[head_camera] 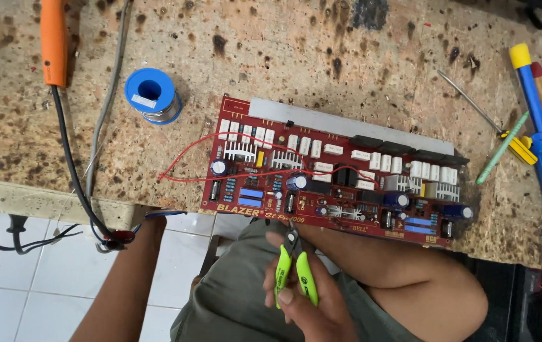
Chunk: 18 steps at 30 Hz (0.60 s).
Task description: Repairing a large circuit board by trimming wires with pliers and probing components with a small screwdriver.
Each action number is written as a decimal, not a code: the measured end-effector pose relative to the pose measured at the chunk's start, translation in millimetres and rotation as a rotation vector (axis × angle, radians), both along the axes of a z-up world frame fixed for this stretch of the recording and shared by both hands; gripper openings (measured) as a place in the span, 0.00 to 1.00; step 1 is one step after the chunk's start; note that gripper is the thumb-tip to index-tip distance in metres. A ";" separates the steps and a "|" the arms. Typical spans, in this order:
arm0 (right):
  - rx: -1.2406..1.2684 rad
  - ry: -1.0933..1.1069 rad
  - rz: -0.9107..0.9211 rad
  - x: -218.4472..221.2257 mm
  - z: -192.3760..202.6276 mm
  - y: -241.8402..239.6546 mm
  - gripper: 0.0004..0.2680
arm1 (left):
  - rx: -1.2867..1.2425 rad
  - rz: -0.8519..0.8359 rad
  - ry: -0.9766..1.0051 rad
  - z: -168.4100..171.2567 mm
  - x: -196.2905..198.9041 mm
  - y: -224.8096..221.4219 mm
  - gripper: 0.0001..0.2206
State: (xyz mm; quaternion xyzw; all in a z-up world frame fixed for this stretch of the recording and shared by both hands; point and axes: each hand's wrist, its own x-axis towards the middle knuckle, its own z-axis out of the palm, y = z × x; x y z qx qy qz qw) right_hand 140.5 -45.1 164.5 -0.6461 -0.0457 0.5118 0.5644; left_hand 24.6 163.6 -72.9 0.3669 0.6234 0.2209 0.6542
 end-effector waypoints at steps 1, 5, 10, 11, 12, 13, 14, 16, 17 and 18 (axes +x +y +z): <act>-0.011 0.010 0.008 4.4 7.4 6.0 0.28 | 0.001 -0.022 0.017 -3.2 -0.1 0.8 0.10; 0.090 -0.094 0.145 16.0 24.3 29.6 0.32 | 0.001 -0.114 0.090 -15.9 -3.6 2.3 0.06; 0.157 0.154 0.095 4.2 1.8 13.1 0.24 | 0.000 -0.233 0.193 -28.3 -12.5 5.7 0.03; 0.073 0.302 0.016 0.1 -9.2 1.9 0.22 | -0.003 -0.256 0.215 -29.4 -16.1 5.2 0.03; 0.071 0.306 0.016 -3.0 -7.3 2.3 0.22 | -0.005 -0.280 0.237 -31.2 -18.5 4.3 0.03; 0.123 0.186 0.031 -5.5 -5.4 2.9 0.24 | -0.006 -0.302 0.256 -33.0 -19.9 3.8 0.04; 0.175 0.067 0.046 -8.1 -3.5 3.2 0.28 | -0.008 -0.325 0.276 -34.7 -21.4 3.2 0.04; 0.176 -0.010 0.091 -1.0 8.0 20.7 0.31 | -0.014 -0.372 0.313 -38.3 -24.8 -1.9 0.06; 0.179 -0.087 0.135 2.3 14.3 29.2 0.35 | -0.017 -0.397 0.332 -39.4 -26.9 -4.7 0.07; 0.176 -0.085 0.134 -5.4 5.9 22.9 0.35 | -0.021 -0.423 0.351 -40.3 -29.2 -8.0 0.07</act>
